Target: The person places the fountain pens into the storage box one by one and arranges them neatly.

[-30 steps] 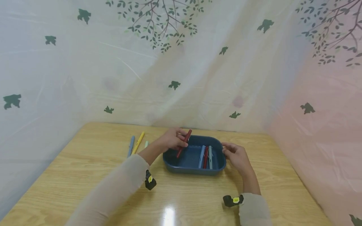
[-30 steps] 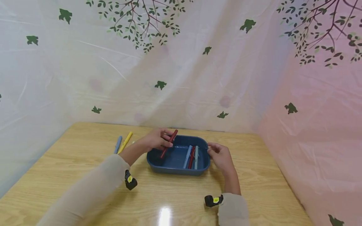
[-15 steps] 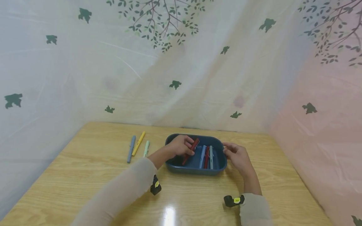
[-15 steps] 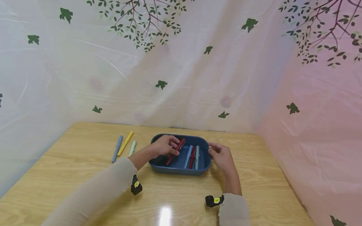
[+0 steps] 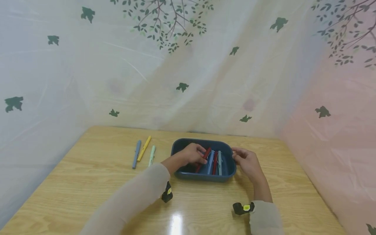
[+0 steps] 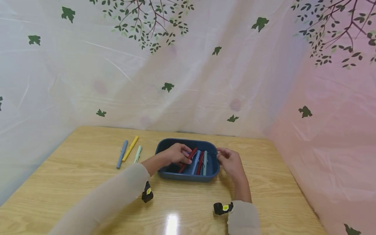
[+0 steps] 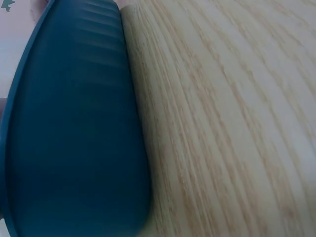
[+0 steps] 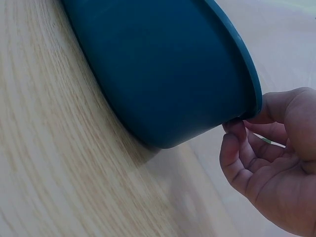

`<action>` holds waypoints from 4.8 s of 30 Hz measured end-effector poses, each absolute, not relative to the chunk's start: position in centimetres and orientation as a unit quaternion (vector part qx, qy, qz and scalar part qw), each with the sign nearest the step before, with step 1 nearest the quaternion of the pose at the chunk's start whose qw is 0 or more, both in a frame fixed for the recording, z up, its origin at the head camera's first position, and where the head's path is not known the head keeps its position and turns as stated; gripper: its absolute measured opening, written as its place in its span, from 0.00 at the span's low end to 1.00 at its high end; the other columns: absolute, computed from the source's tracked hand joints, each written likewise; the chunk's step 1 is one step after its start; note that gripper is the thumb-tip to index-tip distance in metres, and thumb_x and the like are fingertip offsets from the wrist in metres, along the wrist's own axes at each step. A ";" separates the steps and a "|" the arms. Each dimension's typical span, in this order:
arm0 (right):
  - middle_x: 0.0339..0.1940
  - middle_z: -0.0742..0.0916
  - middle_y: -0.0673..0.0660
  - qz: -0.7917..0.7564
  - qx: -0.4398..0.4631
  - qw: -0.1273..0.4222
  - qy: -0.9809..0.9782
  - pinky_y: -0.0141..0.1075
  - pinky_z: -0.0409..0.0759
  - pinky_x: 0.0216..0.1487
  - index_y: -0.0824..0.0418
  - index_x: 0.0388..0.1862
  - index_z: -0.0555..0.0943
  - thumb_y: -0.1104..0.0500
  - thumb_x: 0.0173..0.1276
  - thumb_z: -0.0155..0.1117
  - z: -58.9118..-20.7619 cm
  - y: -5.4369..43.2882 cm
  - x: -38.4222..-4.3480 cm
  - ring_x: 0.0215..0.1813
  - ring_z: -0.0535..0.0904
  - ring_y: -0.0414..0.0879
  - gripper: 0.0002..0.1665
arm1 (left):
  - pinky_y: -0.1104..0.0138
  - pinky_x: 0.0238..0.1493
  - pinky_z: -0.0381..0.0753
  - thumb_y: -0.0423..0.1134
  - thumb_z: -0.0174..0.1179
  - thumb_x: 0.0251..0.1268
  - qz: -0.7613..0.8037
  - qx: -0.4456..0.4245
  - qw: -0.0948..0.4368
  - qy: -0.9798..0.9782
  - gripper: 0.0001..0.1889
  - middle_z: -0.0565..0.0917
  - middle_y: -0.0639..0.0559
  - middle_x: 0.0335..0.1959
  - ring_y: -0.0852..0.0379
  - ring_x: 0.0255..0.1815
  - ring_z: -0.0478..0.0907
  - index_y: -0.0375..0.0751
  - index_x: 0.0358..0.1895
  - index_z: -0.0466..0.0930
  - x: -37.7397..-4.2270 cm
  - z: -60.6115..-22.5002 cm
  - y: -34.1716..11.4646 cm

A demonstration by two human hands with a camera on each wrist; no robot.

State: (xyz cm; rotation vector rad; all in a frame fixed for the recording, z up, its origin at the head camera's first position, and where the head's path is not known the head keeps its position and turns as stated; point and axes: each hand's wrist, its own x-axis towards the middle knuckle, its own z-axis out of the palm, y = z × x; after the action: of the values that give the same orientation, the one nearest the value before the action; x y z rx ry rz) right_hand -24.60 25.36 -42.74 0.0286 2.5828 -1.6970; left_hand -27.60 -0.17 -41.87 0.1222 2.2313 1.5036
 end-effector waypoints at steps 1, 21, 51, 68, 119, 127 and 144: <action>0.55 0.83 0.64 -0.547 0.009 0.026 0.837 0.35 0.85 0.54 0.63 0.69 0.77 0.63 0.82 0.52 -42.8 25.4 -24.6 0.56 0.80 0.52 0.21 | 0.60 0.42 0.89 0.25 0.73 0.56 0.546 0.039 0.224 0.807 0.28 0.85 0.44 0.45 0.51 0.40 0.85 0.33 0.61 0.77 -27.6 -42.0 -0.1; 0.53 0.83 0.65 -0.543 0.010 0.028 0.839 0.34 0.86 0.52 0.63 0.69 0.77 0.64 0.82 0.51 -42.6 25.3 -24.6 0.54 0.80 0.51 0.21 | 0.61 0.31 0.89 0.20 0.73 0.51 0.525 0.007 0.204 0.827 0.28 0.82 0.42 0.35 0.51 0.31 0.84 0.29 0.58 0.76 -27.4 -42.6 1.4; 0.55 0.83 0.65 -0.541 0.018 0.031 0.840 0.36 0.86 0.54 0.61 0.69 0.78 0.62 0.82 0.51 -42.9 25.4 -24.9 0.57 0.80 0.54 0.20 | 0.61 0.31 0.90 0.16 0.57 0.63 0.588 0.015 0.255 0.767 0.24 0.82 0.37 0.38 0.51 0.29 0.84 0.27 0.64 0.73 -27.7 -42.9 0.4; 0.55 0.83 0.63 -0.539 0.018 0.033 0.841 0.36 0.86 0.54 0.61 0.69 0.77 0.62 0.82 0.51 -42.7 25.3 -24.8 0.56 0.81 0.52 0.21 | 0.60 0.34 0.90 0.11 0.60 0.56 0.590 0.021 0.268 0.761 0.30 0.81 0.37 0.43 0.50 0.31 0.84 0.27 0.65 0.72 -27.8 -42.6 0.5; 0.54 0.83 0.63 -0.549 0.018 0.030 0.835 0.35 0.86 0.53 0.63 0.68 0.78 0.63 0.82 0.51 -42.9 25.1 -24.6 0.55 0.80 0.51 0.20 | 0.56 0.40 0.91 0.16 0.56 0.63 0.592 0.064 0.210 0.775 0.31 0.74 0.26 0.61 0.32 0.56 0.81 0.26 0.71 0.66 -28.4 -37.9 -7.2; 0.55 0.83 0.63 -0.547 0.019 0.029 0.837 0.35 0.85 0.54 0.62 0.69 0.77 0.63 0.82 0.51 -42.8 25.3 -24.5 0.56 0.80 0.52 0.21 | 0.57 0.42 0.90 0.20 0.60 0.65 0.574 0.073 0.201 0.791 0.31 0.74 0.27 0.62 0.34 0.54 0.82 0.28 0.72 0.66 -28.5 -37.2 -9.9; 0.51 0.83 0.63 -0.550 0.004 0.020 0.835 0.33 0.86 0.51 0.64 0.68 0.78 0.63 0.81 0.52 -42.9 25.4 -24.5 0.53 0.80 0.50 0.20 | 0.52 0.51 0.88 0.21 0.60 0.66 0.564 0.038 0.177 0.805 0.31 0.68 0.24 0.64 0.30 0.59 0.77 0.25 0.72 0.62 -28.1 -38.1 -15.6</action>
State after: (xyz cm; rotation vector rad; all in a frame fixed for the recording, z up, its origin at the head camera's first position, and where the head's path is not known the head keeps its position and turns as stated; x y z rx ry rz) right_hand -24.55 25.36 -42.88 0.0133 2.5895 -1.7067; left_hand -28.15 -15.65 -38.08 0.1088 2.2789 1.5970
